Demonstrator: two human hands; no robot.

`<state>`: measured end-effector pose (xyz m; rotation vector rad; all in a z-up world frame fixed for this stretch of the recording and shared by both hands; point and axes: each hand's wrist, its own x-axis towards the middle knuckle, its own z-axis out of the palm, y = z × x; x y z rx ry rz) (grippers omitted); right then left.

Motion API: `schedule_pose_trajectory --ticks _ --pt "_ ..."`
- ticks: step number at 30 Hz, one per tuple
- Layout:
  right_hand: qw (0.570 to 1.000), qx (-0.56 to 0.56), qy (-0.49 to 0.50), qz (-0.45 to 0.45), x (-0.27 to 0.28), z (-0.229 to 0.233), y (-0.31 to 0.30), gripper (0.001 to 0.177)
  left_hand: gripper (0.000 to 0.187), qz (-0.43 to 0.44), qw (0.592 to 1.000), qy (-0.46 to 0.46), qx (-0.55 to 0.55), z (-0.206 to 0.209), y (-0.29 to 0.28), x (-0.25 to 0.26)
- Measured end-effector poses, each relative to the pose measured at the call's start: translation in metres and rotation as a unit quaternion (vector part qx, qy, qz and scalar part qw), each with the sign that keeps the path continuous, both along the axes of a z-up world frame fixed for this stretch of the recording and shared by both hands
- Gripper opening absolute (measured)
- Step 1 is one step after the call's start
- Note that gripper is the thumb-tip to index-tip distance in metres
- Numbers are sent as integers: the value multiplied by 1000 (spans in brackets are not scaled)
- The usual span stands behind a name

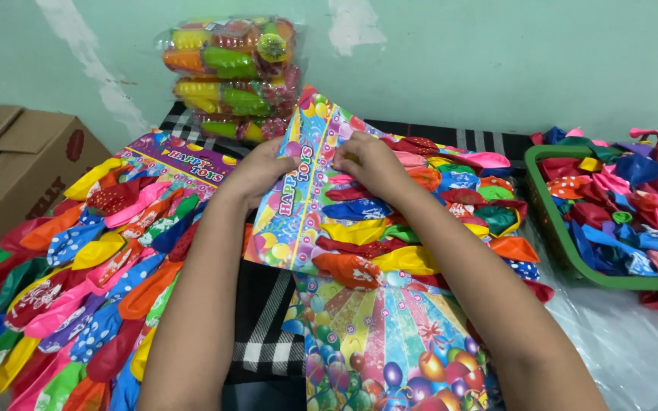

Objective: Attaching colorful balloons to a cardboard display card for retail sale.

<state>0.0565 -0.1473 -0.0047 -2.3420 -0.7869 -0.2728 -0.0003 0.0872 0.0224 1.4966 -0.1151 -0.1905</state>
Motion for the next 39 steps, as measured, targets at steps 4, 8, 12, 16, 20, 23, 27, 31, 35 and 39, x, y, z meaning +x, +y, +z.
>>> schedule_pose_trajectory --ticks 4,8,12,16,20,23,27,31,35,39 --pt "1000 3 -17 -3 2 -3 1 10 41 0 1000 -1 -1 5 -3 -5" --pt "998 -54 -19 17 1 0 3 7 42 5 1000 -4 7 7 -4 -6" --pt "997 -66 -30 -11 -5 6 7 7 42 9 1000 -2 0 4 -3 -3" --pt "996 -61 -37 -45 -10 7 9 10 41 5 1000 5 -2 11 -5 -10" --pt "995 -95 19 4 -18 18 10 14 40 22 999 -1 50 13 -6 -13" --pt "987 -149 64 -20 -22 31 6 22 42 32 994 -14 103 8 -3 -7" --pt "967 -230 45 -103 -10 30 -12 16 45 50 986 -15 157 13 -4 -14" --pt "957 -253 70 -119 5 37 -49 23 40 60 979 -21 195 11 -8 -11" --pt "964 -191 114 -148 -15 67 -79 19 39 68 965 -20 253 -2 -7 -2" --pt "970 -84 129 -189 4 78 -122 18 37 90 944 -38 314 -24 4 20"
